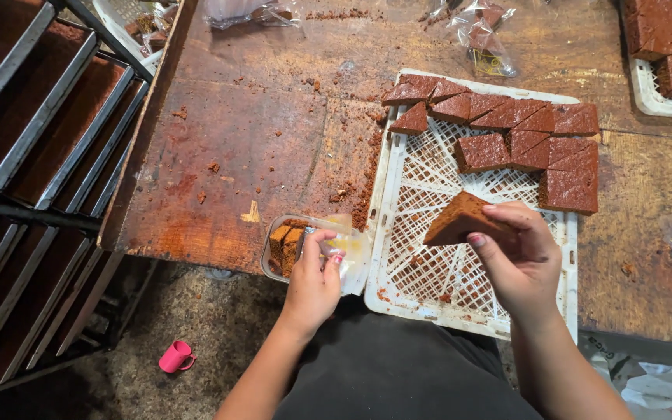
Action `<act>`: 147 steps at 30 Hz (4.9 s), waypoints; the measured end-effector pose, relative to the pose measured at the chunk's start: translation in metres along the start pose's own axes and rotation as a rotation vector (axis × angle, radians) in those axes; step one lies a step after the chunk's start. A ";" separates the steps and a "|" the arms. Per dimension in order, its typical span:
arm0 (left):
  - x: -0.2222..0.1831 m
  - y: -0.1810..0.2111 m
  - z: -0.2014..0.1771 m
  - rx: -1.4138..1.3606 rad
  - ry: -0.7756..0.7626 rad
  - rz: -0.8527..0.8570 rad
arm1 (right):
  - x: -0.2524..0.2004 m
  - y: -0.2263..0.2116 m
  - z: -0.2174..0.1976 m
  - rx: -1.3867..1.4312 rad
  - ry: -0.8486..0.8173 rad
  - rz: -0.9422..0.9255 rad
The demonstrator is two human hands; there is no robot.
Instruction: Packaging individual brownie pieces into plastic bags from a tray on a workbench.
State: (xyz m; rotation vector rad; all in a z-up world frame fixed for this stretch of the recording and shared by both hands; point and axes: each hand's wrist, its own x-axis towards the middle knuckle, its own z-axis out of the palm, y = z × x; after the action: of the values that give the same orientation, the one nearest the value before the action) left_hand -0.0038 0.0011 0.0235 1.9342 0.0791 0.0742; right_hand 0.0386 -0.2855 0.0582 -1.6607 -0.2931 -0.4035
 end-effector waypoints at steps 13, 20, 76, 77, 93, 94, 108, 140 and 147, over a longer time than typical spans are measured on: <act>0.002 -0.023 0.016 -0.368 -0.062 -0.290 | -0.008 0.012 0.000 0.003 -0.007 0.033; 0.008 0.001 0.014 -0.292 -0.088 -0.091 | -0.006 -0.020 0.027 0.058 -0.255 -0.142; 0.016 0.013 0.031 -0.163 -0.340 0.546 | 0.039 -0.006 0.021 -0.654 -0.644 0.477; 0.023 0.001 0.028 0.002 -0.213 0.484 | 0.054 -0.020 0.018 -0.519 -0.498 0.526; 0.016 -0.018 -0.004 0.002 -0.144 -0.158 | 0.115 0.092 -0.022 -1.063 -0.328 0.808; 0.015 -0.026 -0.001 0.003 -0.140 -0.168 | 0.112 0.087 -0.021 -1.062 -0.339 0.810; 0.025 0.022 0.022 -0.030 0.031 0.351 | 0.019 -0.029 0.069 -0.334 -0.672 0.042; 0.021 0.088 -0.070 0.774 0.264 0.772 | -0.011 0.050 0.023 -0.795 -0.648 0.776; 0.036 0.057 -0.025 0.452 -0.190 0.331 | -0.017 0.013 0.026 0.240 -0.416 0.042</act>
State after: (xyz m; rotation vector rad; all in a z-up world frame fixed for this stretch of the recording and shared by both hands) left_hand 0.0310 0.0076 0.0857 2.3794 -0.3830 0.0982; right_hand 0.0315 -0.2611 0.0366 -1.4998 -0.5906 0.0157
